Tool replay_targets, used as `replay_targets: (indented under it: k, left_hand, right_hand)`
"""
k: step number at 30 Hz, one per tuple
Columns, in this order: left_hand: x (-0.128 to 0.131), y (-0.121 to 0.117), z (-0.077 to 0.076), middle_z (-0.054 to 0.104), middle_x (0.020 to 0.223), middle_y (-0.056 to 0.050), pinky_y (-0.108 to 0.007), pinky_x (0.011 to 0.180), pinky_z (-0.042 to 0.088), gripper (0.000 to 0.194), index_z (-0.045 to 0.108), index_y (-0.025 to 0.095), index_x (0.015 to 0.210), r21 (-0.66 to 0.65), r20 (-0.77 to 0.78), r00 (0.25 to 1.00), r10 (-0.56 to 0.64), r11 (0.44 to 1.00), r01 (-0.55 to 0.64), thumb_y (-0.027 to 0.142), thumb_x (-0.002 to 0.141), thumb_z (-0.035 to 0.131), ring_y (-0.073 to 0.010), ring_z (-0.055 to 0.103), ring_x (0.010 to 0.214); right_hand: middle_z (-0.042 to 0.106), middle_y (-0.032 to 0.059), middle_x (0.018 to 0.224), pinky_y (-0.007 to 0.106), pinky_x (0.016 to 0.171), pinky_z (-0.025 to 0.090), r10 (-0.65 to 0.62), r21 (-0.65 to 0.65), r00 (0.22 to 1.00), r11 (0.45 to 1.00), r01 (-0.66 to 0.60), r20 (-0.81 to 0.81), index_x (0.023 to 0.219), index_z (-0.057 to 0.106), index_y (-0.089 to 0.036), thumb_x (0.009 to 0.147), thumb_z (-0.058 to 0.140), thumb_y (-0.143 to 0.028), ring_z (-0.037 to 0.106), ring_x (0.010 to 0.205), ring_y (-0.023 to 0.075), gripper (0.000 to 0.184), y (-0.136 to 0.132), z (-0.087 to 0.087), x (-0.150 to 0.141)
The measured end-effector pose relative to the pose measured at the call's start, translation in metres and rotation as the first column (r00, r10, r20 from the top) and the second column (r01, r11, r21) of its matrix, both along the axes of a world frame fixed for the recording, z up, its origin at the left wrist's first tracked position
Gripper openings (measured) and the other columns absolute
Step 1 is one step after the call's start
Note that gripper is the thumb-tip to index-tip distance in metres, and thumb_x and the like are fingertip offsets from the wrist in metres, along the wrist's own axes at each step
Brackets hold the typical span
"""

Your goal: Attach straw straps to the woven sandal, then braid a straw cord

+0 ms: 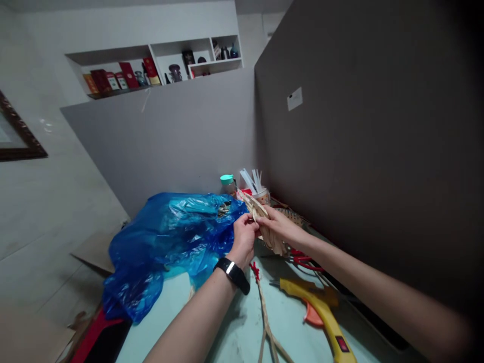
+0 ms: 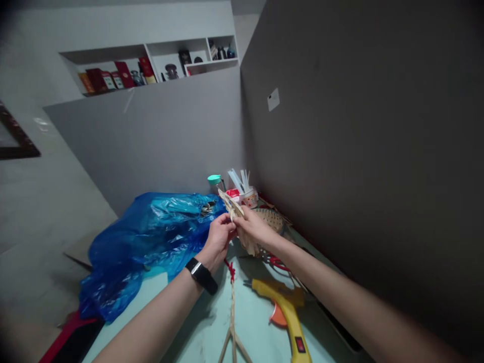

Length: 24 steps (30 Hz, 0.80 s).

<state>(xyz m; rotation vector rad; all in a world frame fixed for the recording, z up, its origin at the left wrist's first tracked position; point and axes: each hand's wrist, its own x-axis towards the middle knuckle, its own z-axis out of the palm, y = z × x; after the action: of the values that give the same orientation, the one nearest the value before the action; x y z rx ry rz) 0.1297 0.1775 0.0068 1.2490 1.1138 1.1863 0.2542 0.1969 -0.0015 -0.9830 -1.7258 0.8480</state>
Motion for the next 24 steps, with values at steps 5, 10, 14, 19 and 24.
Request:
replay_targets:
  k: [5, 10, 14, 19, 24]
  left_hand:
    - [-0.024, -0.011, -0.001, 0.061, 0.122, -0.010, -0.044, 0.084, 0.055, 0.035, 0.057, 0.017, 0.123, 0.058, -0.209, 0.978, 0.008, 0.998, 0.004, 0.033, 0.092, 0.060, -0.0233, 0.063, 0.101]
    - [-0.066, -0.016, 0.016, 0.062, 0.122, -0.009, -0.042, 0.084, 0.055, 0.028, 0.061, 0.019, 0.118, 0.205, -0.531, 0.841, 0.109, 0.979, 0.003, 0.033, 0.093, 0.057, -0.0216, 0.063, 0.100]
    - [-0.121, -0.012, 0.033, 0.060, 0.126, -0.010, -0.045, 0.091, 0.051, 0.028, 0.061, 0.020, 0.118, 0.381, -0.727, 0.597, 0.340, 0.923, -0.062, 0.032, 0.093, 0.058, -0.0234, 0.060, 0.108]
    - [-0.177, -0.008, 0.032, 0.054, 0.135, -0.011, -0.053, 0.095, 0.048, 0.039, 0.056, 0.018, 0.126, 0.503, -0.807, 0.345, 0.479, 0.864, -0.023, 0.032, 0.090, 0.062, -0.0287, 0.056, 0.117]
    - [-0.193, 0.006, 0.032, 0.059, 0.127, -0.010, -0.048, 0.090, 0.052, 0.034, 0.058, 0.018, 0.122, 0.502, -0.820, 0.313, 0.480, 0.865, -0.010, 0.032, 0.091, 0.060, -0.0255, 0.060, 0.109]
  right_hand:
    - [0.065, 0.0048, 0.101, 0.038, 0.079, 0.055, 0.093, 0.013, 0.988, 0.995, -0.095, 0.126, 0.104, 0.064, -0.013, 0.096, 0.059, -0.033, 0.064, 0.089, 0.0195, 0.023, 0.001, -0.001, -0.021]
    - [0.065, 0.0035, 0.094, 0.032, 0.070, 0.055, 0.094, 0.019, 0.975, 0.995, -0.099, 0.199, 0.103, 0.062, -0.013, 0.097, 0.058, -0.034, 0.064, 0.079, 0.0159, 0.022, -0.003, 0.009, -0.033]
    - [0.062, 0.0008, 0.083, 0.028, 0.062, 0.052, 0.058, 0.043, 0.975, 0.997, -0.069, 0.216, 0.101, 0.061, -0.014, 0.100, 0.051, -0.036, 0.060, 0.065, 0.0119, 0.024, -0.003, 0.024, -0.038]
    - [0.056, -0.0007, 0.081, 0.029, 0.066, 0.046, -0.010, 0.102, 0.966, 0.995, -0.017, 0.260, 0.092, 0.058, -0.015, 0.098, 0.052, -0.033, 0.054, 0.068, 0.0135, 0.020, 0.001, 0.040, -0.056]
    - [0.046, -0.0052, 0.067, 0.027, 0.059, 0.034, 0.148, 0.094, 0.941, 0.978, -0.184, 0.304, 0.085, 0.052, -0.018, 0.091, 0.053, -0.013, 0.041, 0.057, 0.0122, 0.007, -0.018, 0.045, -0.098]
